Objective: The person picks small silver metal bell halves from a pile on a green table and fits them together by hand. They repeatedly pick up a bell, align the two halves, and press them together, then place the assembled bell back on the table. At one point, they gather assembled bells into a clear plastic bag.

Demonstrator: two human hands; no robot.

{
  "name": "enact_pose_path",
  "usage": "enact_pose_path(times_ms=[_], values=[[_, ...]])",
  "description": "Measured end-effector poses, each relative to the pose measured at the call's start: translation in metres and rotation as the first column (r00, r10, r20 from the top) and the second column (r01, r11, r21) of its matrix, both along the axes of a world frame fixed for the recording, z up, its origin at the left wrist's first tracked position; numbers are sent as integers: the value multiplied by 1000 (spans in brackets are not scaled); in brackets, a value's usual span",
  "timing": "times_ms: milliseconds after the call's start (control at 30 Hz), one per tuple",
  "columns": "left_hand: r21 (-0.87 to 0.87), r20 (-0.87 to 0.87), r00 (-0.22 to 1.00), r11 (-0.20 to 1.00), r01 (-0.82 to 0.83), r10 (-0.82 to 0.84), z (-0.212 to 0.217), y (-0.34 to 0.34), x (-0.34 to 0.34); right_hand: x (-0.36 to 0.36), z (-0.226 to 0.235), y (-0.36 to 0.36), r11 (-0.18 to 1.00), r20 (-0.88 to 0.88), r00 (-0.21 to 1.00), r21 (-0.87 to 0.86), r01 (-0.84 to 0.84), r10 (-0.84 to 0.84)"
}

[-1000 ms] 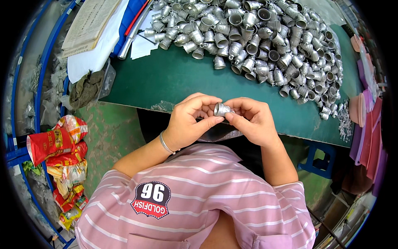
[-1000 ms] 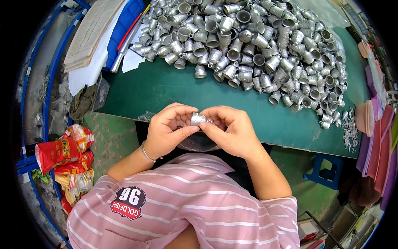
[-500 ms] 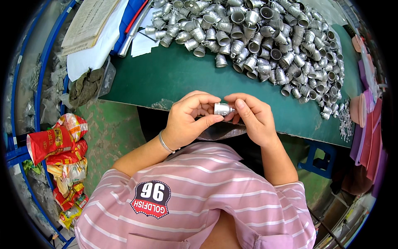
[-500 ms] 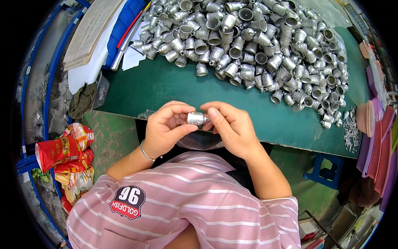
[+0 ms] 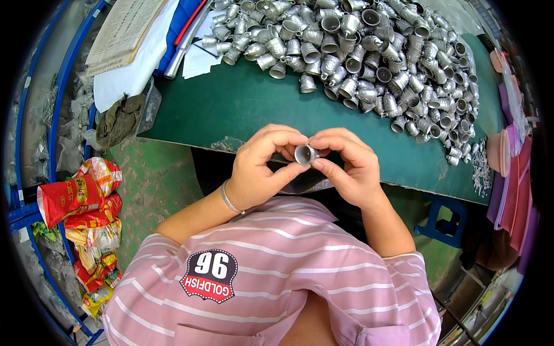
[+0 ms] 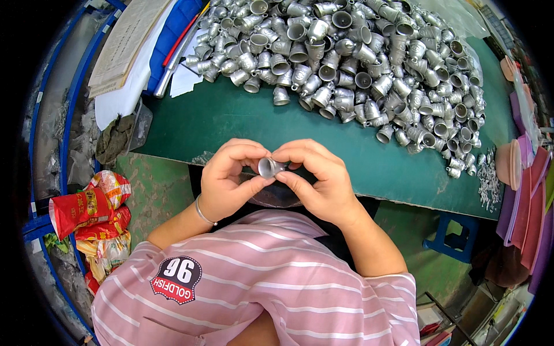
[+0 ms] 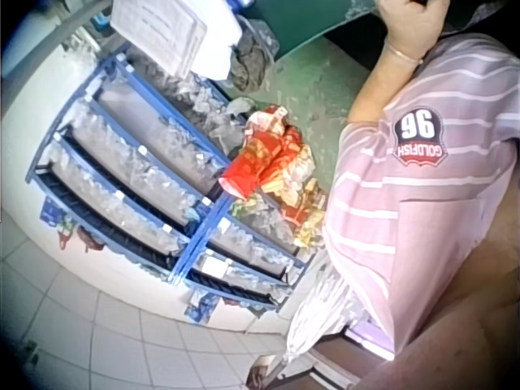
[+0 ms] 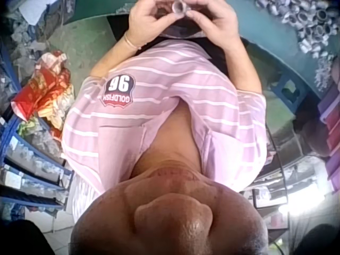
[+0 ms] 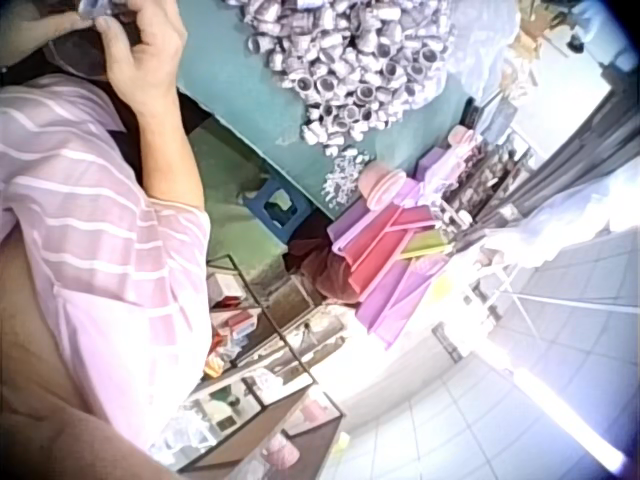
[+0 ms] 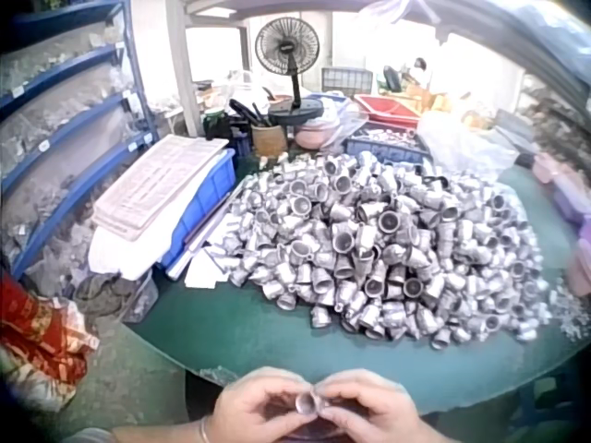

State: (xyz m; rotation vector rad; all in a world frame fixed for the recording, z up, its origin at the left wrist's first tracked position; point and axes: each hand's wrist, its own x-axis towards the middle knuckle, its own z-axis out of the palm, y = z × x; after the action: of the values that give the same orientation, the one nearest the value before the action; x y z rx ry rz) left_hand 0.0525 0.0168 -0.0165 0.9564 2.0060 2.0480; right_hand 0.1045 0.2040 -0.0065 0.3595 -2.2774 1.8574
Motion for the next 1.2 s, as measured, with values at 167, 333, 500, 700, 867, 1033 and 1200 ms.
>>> enact_pose_path(times_ms=[167,333,500,700,867,1033,1200], values=[[-46,-97,993,997,64,-68,3,-3,0,4,-2,-2,994,21,1000,-112,-14,16],[-186,-315,927,971,152,-205,16,-9,-8,9,10,13,981,111,975,-30,-192,194],[-345,-252,914,911,224,-320,9,-13,-2,-4,15,41,859,-231,961,450,245,-153],[-320,-163,954,928,191,-252,16,0,0,-32,11,51,443,-468,797,665,602,-381],[-301,-25,985,941,156,-172,13,1,0,-30,13,52,425,-485,816,696,578,-314],[-268,70,988,952,150,-136,10,2,1,-15,22,34,729,-296,897,524,440,-328],[-85,256,961,987,134,-108,-5,10,5,5,2,2,996,63,995,-7,85,-84]])
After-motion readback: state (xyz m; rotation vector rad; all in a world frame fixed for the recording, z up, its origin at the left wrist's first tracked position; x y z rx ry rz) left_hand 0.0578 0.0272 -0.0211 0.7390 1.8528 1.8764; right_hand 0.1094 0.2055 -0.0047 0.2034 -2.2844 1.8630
